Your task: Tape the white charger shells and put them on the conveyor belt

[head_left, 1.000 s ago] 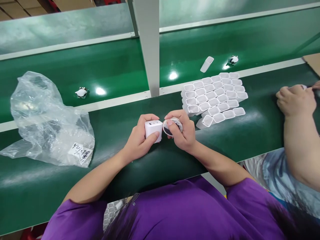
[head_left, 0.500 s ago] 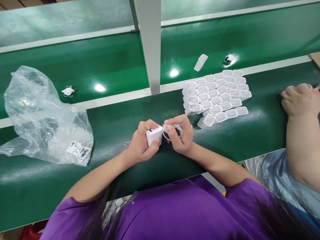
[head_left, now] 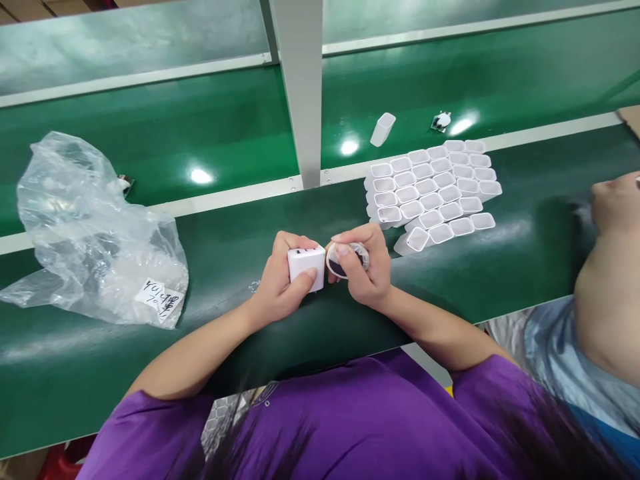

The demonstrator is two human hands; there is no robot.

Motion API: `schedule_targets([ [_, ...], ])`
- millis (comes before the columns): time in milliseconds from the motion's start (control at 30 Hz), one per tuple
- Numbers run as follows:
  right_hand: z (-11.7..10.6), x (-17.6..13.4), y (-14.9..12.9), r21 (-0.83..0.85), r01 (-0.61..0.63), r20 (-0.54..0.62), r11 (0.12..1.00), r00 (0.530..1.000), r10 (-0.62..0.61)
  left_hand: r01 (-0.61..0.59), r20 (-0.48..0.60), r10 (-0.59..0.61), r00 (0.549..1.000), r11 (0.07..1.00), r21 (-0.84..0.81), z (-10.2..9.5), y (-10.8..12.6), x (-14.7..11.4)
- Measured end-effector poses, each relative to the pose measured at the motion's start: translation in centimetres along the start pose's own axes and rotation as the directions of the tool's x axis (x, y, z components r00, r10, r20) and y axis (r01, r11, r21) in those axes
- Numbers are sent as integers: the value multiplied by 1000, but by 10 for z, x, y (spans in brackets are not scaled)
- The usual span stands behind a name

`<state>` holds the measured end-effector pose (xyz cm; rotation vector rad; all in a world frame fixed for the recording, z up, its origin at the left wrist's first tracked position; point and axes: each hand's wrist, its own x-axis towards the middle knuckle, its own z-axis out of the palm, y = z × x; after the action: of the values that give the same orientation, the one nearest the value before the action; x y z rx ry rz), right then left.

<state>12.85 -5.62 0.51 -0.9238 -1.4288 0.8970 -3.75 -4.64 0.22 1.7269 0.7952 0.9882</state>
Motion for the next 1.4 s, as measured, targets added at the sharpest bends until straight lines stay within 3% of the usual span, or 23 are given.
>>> schedule_targets([
  [167, 0, 3, -5, 7, 43, -9, 999, 999, -43, 33, -27, -33, 999, 999, 12, -1, -1, -1],
  [400, 0, 1, 0, -119, 54, 2, 991, 999, -54, -223, -28, 236, 971, 945, 240, 1, 2, 6],
  [533, 1, 0, 5, -226, 146, -1, 963, 989, -150, -265, -30, 302, 953, 876, 402, -3, 1, 8],
  [600, 1, 1, 7, -261, 145, 7, 955, 989, -148, -189, -27, 224, 974, 875, 445, -7, 1, 11],
  [667, 2, 5, 12, -244, 53, 11, 968, 999, -52, -55, -19, 72, 997, 886, 460, -12, 2, 17],
  [733, 4, 9, 18, -136, -94, 21, 986, 995, 98, 83, -25, -81, 996, 886, 456, -19, 3, 25],
  [833, 6, 15, 29, 70, -253, 52, 965, 967, 250, 253, -116, -224, 968, 858, 448, -38, -3, 35],
  [933, 8, 19, 42, 144, -313, 77, 939, 949, 305, 312, -265, -201, 943, 810, 496, -74, -20, 45],
  [1067, 12, 20, 53, 138, -391, 174, 910, 914, 367, 166, -361, 83, 929, 778, 606, -132, -54, 67],
  [1100, 14, 21, 54, 134, -406, 199, 904, 905, 376, 178, -386, 91, 918, 776, 605, -143, -60, 76],
  [1200, 16, 21, 56, 130, -429, 240, 894, 888, 392, 354, -489, -40, 871, 741, 571, -162, -70, 106],
  [1300, 16, 20, 55, 108, -447, 239, 888, 879, 413, 477, -559, -116, 821, 677, 560, -162, -73, 134],
  [1400, 14, 18, 52, -50, -404, 269, 913, 875, 402, 668, -640, -269, 720, 519, 533, -156, -78, 153],
])
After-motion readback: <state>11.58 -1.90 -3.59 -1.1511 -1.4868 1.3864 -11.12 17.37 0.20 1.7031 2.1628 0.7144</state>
